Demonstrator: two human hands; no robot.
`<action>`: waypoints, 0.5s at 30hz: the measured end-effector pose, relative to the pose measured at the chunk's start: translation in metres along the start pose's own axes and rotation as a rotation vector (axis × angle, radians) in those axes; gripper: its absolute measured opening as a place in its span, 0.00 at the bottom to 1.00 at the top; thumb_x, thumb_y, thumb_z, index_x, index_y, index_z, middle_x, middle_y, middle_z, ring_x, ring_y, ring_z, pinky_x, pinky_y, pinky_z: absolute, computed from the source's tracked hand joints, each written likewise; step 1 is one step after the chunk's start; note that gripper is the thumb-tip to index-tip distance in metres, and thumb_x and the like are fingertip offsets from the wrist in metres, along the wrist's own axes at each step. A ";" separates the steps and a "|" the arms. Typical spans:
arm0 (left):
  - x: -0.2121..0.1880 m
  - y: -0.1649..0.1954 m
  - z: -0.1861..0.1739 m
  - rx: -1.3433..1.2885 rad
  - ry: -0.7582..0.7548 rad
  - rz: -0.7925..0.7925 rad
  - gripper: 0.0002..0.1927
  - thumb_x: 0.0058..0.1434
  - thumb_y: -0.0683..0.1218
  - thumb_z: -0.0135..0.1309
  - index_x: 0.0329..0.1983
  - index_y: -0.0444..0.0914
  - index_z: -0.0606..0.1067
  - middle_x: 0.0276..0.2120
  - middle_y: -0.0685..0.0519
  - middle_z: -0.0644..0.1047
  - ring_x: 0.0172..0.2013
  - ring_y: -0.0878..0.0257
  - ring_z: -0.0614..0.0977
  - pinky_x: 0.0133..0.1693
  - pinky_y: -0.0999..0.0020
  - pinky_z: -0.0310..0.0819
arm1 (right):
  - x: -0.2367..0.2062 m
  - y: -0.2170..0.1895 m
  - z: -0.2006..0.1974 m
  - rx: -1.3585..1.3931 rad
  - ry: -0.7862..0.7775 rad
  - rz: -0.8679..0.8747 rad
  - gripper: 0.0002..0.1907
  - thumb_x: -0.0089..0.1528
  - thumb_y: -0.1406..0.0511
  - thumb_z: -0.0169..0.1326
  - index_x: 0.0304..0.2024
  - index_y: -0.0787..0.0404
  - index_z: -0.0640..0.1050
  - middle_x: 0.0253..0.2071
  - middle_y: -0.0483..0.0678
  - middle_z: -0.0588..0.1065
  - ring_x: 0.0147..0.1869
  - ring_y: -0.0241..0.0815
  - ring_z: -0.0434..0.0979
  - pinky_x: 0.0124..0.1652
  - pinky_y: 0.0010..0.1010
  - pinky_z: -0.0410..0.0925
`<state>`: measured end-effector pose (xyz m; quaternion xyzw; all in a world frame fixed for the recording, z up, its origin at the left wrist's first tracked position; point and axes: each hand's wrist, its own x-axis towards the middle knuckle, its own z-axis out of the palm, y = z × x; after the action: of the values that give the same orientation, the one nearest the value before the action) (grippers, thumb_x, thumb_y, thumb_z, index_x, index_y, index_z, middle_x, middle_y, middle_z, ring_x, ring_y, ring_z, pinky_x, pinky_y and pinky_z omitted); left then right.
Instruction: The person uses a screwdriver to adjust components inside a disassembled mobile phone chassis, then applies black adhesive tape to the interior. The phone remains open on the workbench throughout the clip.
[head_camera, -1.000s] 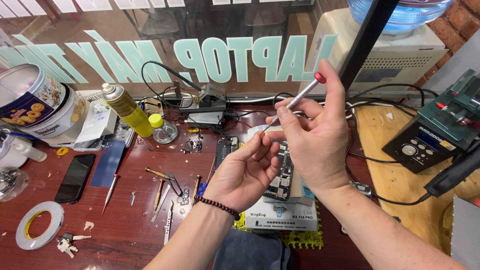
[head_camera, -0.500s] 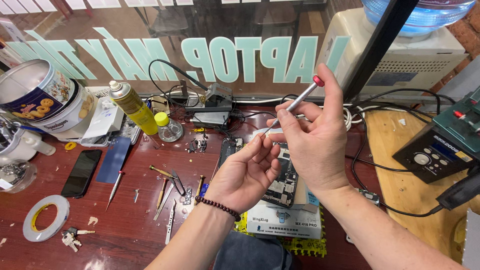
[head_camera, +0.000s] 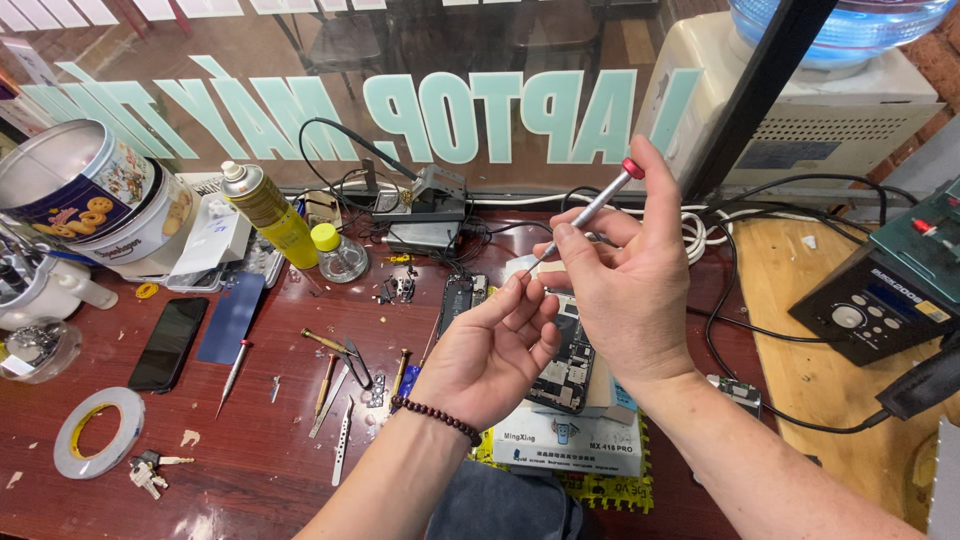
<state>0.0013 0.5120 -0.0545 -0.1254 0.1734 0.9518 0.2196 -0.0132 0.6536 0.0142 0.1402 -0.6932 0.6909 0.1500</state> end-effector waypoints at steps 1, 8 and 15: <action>0.000 0.000 0.001 0.001 -0.002 0.002 0.09 0.68 0.47 0.54 0.46 0.38 0.76 0.37 0.56 0.82 0.42 0.63 0.82 0.44 0.66 0.78 | 0.000 0.000 0.000 -0.001 0.001 0.002 0.40 0.67 0.74 0.52 0.75 0.57 0.47 0.44 0.54 0.80 0.43 0.40 0.86 0.37 0.27 0.83; -0.002 -0.001 0.004 0.003 0.036 0.012 0.08 0.67 0.46 0.55 0.44 0.36 0.76 0.36 0.54 0.82 0.41 0.63 0.82 0.43 0.67 0.78 | -0.001 -0.002 -0.002 -0.022 -0.010 0.018 0.40 0.66 0.74 0.51 0.75 0.56 0.47 0.43 0.53 0.80 0.43 0.39 0.86 0.37 0.27 0.79; -0.001 -0.001 0.004 -0.004 0.041 0.007 0.09 0.67 0.46 0.55 0.42 0.35 0.77 0.36 0.53 0.82 0.41 0.61 0.83 0.43 0.66 0.79 | -0.002 -0.001 -0.001 0.003 0.010 0.035 0.41 0.66 0.74 0.52 0.75 0.56 0.47 0.44 0.54 0.80 0.44 0.39 0.86 0.36 0.26 0.82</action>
<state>0.0025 0.5140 -0.0512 -0.1445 0.1763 0.9502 0.2124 -0.0114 0.6547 0.0144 0.1248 -0.6938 0.6952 0.1409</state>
